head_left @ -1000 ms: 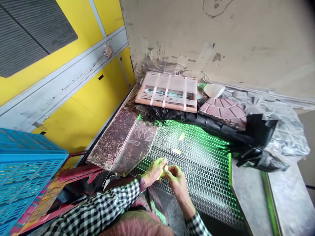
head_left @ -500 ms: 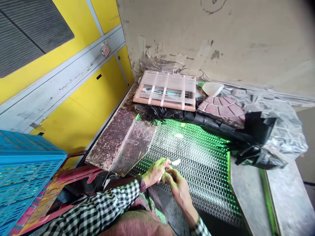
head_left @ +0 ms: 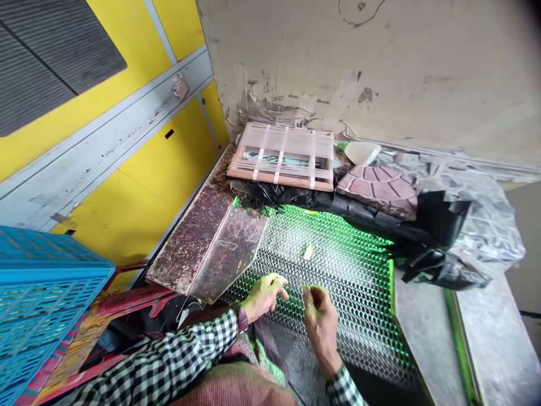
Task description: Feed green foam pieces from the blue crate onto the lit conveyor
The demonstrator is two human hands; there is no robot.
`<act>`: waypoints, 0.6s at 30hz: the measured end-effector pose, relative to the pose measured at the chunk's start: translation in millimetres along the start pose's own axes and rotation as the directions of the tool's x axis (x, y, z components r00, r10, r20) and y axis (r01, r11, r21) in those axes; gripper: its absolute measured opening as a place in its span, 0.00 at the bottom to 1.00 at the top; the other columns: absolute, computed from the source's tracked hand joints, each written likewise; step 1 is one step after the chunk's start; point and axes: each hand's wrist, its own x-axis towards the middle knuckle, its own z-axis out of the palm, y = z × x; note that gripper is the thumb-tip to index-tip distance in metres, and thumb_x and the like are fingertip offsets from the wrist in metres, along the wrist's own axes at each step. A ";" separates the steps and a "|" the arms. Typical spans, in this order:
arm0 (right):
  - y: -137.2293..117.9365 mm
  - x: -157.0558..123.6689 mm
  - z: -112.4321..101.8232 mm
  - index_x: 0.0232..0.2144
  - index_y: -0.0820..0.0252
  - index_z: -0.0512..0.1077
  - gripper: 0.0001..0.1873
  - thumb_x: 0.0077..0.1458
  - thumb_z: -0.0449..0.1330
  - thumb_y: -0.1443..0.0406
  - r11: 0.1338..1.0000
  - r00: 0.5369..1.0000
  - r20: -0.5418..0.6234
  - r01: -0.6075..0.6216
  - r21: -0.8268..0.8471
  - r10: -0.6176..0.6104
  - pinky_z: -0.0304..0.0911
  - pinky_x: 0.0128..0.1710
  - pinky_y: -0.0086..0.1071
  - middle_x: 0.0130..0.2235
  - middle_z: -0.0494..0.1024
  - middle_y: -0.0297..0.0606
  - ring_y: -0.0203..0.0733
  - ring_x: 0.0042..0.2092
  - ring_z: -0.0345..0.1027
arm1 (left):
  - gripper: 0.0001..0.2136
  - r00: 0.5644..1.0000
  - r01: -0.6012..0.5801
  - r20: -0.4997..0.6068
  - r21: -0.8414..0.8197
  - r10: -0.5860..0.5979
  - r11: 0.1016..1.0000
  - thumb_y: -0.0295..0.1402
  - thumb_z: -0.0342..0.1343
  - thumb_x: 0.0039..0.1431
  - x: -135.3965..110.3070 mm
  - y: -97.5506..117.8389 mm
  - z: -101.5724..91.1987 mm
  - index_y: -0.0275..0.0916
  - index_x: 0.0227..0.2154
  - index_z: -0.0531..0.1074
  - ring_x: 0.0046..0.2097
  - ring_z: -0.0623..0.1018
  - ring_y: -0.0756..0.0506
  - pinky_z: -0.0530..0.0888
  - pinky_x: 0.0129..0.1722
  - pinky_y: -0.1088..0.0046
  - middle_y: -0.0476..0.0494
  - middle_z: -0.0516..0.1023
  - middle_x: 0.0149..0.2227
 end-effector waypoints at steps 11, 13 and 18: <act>-24.6 -16.4 16.2 0.35 0.59 0.74 0.28 0.55 0.63 0.40 0.872 0.875 0.441 -0.362 0.330 0.197 0.50 0.20 0.29 0.23 0.72 0.33 0.34 0.20 0.54 | 0.29 0.989 -0.014 0.147 -0.060 0.022 0.998 0.56 0.48 0.68 -12.2 11.0 6.1 0.36 0.53 0.76 0.17 0.61 0.56 0.56 0.14 0.80 0.47 0.77 0.30; -25.6 -14.9 22.3 0.32 0.59 0.72 0.29 0.48 0.67 0.39 0.803 0.854 0.440 -0.458 0.381 0.278 0.46 0.19 0.28 0.20 0.69 0.30 0.31 0.19 0.50 | 0.30 0.983 0.009 0.185 -0.058 0.002 0.998 0.57 0.49 0.67 -12.2 7.9 8.9 0.36 0.54 0.76 0.17 0.62 0.54 0.56 0.14 0.79 0.53 0.69 0.22; -14.3 -6.4 17.6 0.30 0.59 0.72 0.28 0.46 0.67 0.40 0.827 0.868 0.335 -0.469 0.312 0.366 0.49 0.19 0.28 0.20 0.65 0.27 0.33 0.20 0.53 | 0.19 1.000 0.012 -0.024 0.073 -0.011 0.997 0.48 0.53 0.66 -4.1 -7.2 4.4 0.36 0.41 0.78 0.17 0.63 0.53 0.57 0.17 0.77 0.52 0.71 0.23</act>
